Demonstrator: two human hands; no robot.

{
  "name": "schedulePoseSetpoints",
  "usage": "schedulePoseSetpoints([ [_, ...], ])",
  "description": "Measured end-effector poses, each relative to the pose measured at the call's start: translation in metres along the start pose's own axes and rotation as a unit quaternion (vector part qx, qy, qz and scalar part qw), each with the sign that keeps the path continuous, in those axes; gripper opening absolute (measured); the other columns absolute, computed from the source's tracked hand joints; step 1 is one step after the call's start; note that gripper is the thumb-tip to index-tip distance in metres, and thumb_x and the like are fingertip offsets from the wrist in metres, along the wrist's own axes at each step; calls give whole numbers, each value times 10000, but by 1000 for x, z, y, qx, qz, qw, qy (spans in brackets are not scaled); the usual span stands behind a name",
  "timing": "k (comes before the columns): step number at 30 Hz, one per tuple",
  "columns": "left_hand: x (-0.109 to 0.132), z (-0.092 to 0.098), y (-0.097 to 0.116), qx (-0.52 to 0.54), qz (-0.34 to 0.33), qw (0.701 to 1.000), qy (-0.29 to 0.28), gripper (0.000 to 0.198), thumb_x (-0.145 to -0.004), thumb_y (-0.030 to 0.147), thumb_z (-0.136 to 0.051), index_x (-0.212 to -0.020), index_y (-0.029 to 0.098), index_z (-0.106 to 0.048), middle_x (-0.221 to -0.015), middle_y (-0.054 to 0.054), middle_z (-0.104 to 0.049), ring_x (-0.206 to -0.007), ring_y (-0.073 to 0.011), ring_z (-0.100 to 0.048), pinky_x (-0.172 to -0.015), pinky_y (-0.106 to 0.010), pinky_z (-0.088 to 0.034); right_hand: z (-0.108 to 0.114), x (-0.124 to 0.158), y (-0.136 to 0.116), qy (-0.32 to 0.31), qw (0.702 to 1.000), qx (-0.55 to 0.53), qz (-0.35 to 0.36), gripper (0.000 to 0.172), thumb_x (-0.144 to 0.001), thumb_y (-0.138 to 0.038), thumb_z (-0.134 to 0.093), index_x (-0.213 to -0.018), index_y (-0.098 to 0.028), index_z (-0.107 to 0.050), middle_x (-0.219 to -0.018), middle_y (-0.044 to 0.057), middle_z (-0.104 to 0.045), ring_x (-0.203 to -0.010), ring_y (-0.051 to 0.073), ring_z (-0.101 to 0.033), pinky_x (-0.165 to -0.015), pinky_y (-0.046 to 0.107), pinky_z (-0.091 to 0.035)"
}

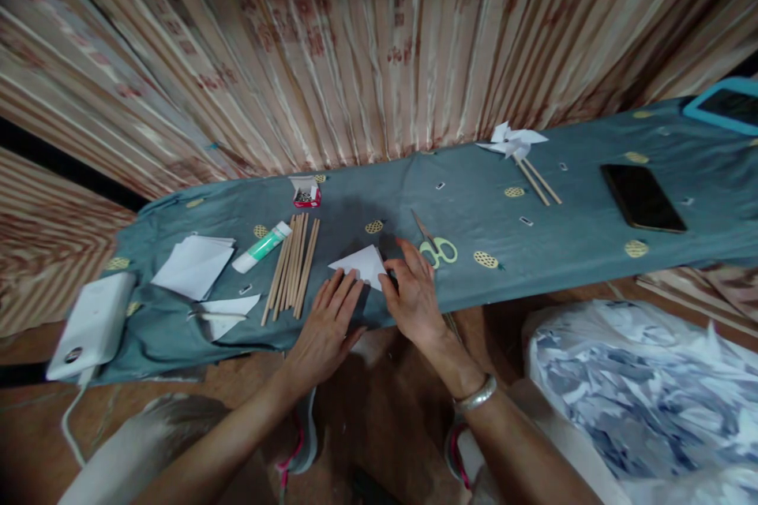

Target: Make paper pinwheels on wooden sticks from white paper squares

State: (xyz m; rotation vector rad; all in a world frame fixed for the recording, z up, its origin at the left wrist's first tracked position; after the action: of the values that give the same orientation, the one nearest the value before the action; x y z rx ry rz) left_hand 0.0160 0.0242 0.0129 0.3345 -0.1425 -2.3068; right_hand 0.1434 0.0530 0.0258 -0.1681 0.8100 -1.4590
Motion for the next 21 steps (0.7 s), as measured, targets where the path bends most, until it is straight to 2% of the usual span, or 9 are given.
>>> schedulePoseSetpoints([
  [3,-3,12,0,11,0,1000,29,677,-901,273,-513,-1467,113,-177,-1507,-217,-318,-1446,-307,-162,-1117,-547,-285,14,-3,-5,28,999,-18,8,143,-909,-269,-481,-892,-195,-602,-1352,156,-524,-1296,275,-463,-1025,492,-413],
  [6,-7,28,2,7,-9,997,74,669,-923,283,-475,-1480,139,-133,-1515,-217,-298,-1452,-283,-148,-1122,-534,-277,26,-2,-17,38,997,4,62,151,-921,-226,-451,-909,-183,-595,-1362,165,-523,-1291,266,-478,-1024,455,-439],
  [10,-12,40,10,-22,-39,993,110,529,-922,161,-439,-1432,158,-299,-1495,-188,-349,-1441,-268,-202,-1130,-505,-256,21,10,-36,0,989,54,137,193,-919,-163,-420,-942,-146,-611,-1273,187,-597,-1181,270,-577,-948,423,-513],
  [14,-17,38,16,-20,-68,992,108,437,-918,99,-423,-1350,157,-444,-1356,-130,-539,-1296,-222,-435,-1104,-437,-287,12,21,-50,-20,980,71,184,226,-914,-159,-422,-969,-117,-637,-1114,194,-679,-1020,280,-655,-883,447,-550],
  [18,-20,38,12,-17,-60,992,106,367,-917,123,-454,-1278,147,-520,-1245,-116,-612,-1076,-214,-553,-936,-391,-403,14,21,-44,-32,989,12,145,275,-917,-173,-413,-1069,-119,-636,-1081,174,-694,-1001,265,-667,-891,434,-554],
  [21,-23,42,9,-27,-61,992,109,265,-910,142,-493,-1147,168,-608,-1100,-83,-670,-967,-213,-571,-843,-389,-413,15,22,-30,-52,994,-37,92,326,-898,-126,-384,-1102,-164,-635,-1110,133,-692,-1025,234,-667,-894,404,-560],
])
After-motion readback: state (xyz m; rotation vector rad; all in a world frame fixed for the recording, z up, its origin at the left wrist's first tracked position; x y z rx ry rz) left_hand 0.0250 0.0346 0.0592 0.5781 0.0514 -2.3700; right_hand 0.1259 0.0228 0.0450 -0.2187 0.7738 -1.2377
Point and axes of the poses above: each hand's wrist, its own x-axis away from the middle knuckle, its own z-axis out of the back of the hand, y = z × x, the point moved 10 cm from there along -x, towards the middle knuckle
